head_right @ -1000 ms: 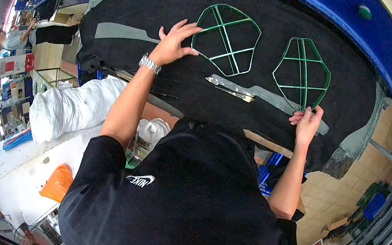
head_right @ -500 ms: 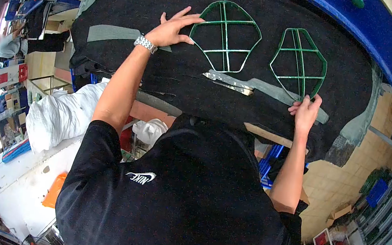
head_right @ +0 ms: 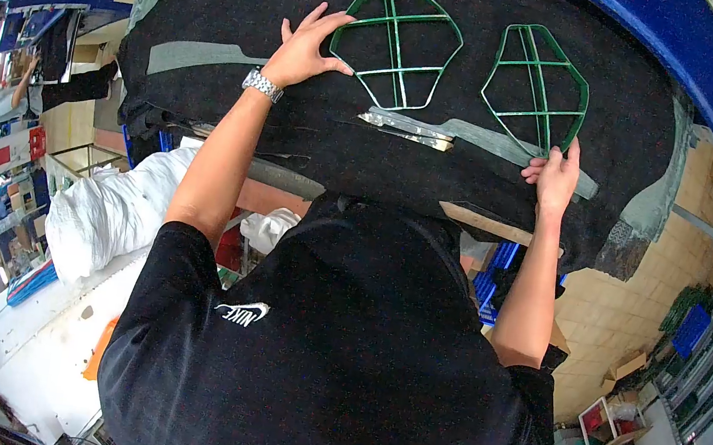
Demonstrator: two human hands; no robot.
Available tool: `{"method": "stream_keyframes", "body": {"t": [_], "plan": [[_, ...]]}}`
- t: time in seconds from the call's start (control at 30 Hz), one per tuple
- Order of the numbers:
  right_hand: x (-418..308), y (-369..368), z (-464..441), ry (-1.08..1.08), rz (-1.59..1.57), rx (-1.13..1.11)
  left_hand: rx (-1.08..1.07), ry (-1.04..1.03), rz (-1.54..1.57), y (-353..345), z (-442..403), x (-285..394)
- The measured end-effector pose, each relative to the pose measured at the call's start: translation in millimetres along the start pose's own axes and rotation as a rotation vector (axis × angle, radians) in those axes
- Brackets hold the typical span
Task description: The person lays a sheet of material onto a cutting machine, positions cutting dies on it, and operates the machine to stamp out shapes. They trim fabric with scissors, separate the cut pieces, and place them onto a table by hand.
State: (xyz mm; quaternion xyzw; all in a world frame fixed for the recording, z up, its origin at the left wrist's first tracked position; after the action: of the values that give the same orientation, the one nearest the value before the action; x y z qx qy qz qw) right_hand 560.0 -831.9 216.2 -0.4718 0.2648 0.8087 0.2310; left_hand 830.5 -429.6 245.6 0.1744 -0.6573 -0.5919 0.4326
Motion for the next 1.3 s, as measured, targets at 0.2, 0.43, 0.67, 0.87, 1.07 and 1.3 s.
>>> {"method": "stream_keyframes", "body": {"t": [0.2,0.43,0.67,0.87,1.07,1.3], "plan": [[8,2,0,0.003,-0.107,-0.044,-0.041,0.026,-0.007,2,-5,3],[1,-31,11,0.000,-0.147,-0.086,-0.055,0.042,-0.008,4,-4,7],[-2,-56,13,0.039,-0.197,-0.036,-0.066,0.056,-0.027,4,-4,6],[-2,-56,15,0.016,-0.154,-0.105,-0.067,0.055,-0.023,5,-3,7],[-2,-49,3,0.010,-0.145,-0.165,-0.073,0.049,-0.030,5,-5,8],[-3,-47,-1,-0.044,-0.163,-0.207,-0.063,0.044,-0.036,5,-5,8]]}}
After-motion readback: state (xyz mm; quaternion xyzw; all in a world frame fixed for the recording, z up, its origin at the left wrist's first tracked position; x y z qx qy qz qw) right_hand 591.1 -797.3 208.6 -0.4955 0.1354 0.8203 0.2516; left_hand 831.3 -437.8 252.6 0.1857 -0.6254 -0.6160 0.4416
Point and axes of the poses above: each hand's wrist, its own z-axis away from the middle knuckle, its own y-axis out of the back of the hand, x = y × z, the point moved 8 cm from there along -z, towards the middle knuckle, and after that the axes turned 7 degrees about -z, right-handed, at the moved point
